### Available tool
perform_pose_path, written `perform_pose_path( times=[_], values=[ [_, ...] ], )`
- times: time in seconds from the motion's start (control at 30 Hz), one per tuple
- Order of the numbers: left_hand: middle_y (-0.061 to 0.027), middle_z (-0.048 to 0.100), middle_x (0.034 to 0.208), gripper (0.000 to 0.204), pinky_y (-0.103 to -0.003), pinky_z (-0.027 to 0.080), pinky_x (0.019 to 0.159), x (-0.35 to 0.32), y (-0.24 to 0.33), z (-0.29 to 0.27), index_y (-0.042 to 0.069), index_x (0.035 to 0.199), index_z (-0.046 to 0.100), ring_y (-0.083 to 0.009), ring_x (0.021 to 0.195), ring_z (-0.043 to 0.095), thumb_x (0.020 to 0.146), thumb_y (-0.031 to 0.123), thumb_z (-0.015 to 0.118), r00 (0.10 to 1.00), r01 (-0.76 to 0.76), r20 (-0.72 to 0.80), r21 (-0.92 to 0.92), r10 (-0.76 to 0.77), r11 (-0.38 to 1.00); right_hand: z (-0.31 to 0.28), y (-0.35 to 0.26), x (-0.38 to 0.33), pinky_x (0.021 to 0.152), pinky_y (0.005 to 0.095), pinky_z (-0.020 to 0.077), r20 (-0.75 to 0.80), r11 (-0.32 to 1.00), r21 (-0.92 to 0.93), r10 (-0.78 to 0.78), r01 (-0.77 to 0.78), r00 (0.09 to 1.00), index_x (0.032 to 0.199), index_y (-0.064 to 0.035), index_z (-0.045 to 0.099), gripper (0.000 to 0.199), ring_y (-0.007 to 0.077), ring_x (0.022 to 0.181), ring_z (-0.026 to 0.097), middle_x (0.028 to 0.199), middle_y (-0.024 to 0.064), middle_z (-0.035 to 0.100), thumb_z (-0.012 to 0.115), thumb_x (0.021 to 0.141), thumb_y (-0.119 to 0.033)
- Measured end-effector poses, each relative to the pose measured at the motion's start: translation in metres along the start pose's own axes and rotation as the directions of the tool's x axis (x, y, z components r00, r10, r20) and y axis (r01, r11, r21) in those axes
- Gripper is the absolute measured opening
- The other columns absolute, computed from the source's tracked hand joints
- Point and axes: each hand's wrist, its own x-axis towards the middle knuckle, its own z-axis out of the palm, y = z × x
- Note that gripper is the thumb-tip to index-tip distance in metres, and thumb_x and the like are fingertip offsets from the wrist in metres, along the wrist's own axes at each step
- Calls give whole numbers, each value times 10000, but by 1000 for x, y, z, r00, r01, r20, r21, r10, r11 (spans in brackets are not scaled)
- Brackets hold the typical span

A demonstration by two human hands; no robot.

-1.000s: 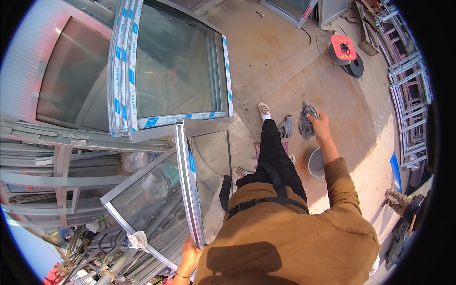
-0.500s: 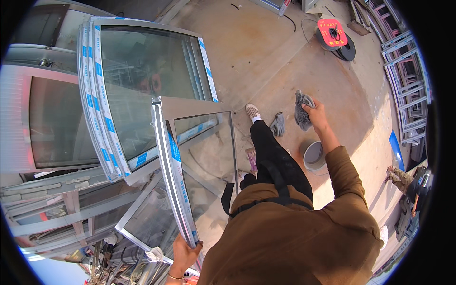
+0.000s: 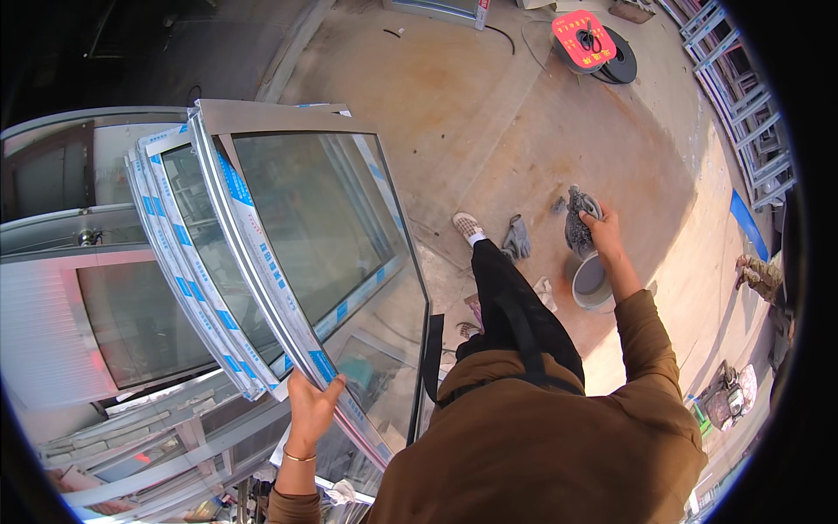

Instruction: The person cleans the glass and aluminum frames of window units using a cloth and a steel wool pad. They wipe the glass surfaces and frame edges, then stack the cleaned units against a rack.

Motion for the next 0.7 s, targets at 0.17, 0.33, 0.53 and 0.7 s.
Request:
perform_pose_path(
  times=[0.17,0.33,0.53,0.7],
  values=[
    [-12,627,803,181,-308,477,664,96,23,-24,24,928,611,-117,715,571,869,6,782,999,37,12,-17,-37,999,-27,27,7,846,309,560,-72,999,-3,39,-40,997,1239,26,745,267,133,920,689,1035,37,765,733,973,1],
    [-20,631,802,167,-312,480,648,185,30,-41,39,929,613,-117,715,596,885,33,774,997,-5,-78,-32,2,999,-47,48,8,874,309,563,-123,999,-8,42,-43,992,1288,37,737,321,139,946,695,1071,51,770,726,969,9],
    [-14,633,816,143,-310,479,654,290,46,-51,51,932,613,-115,723,600,902,45,753,996,-63,-75,-167,51,984,-55,59,-3,909,306,560,-120,991,59,126,-120,985,1336,30,729,353,156,983,705,1113,56,774,705,985,1],
    [-4,639,872,151,-301,473,665,318,53,-72,56,1004,618,-103,747,596,941,90,751,999,30,-38,-46,-31,998,-45,65,-6,896,308,561,-121,983,18,181,-181,976,1343,29,723,342,159,972,707,1115,57,772,697,1006,-15]
  ],
)
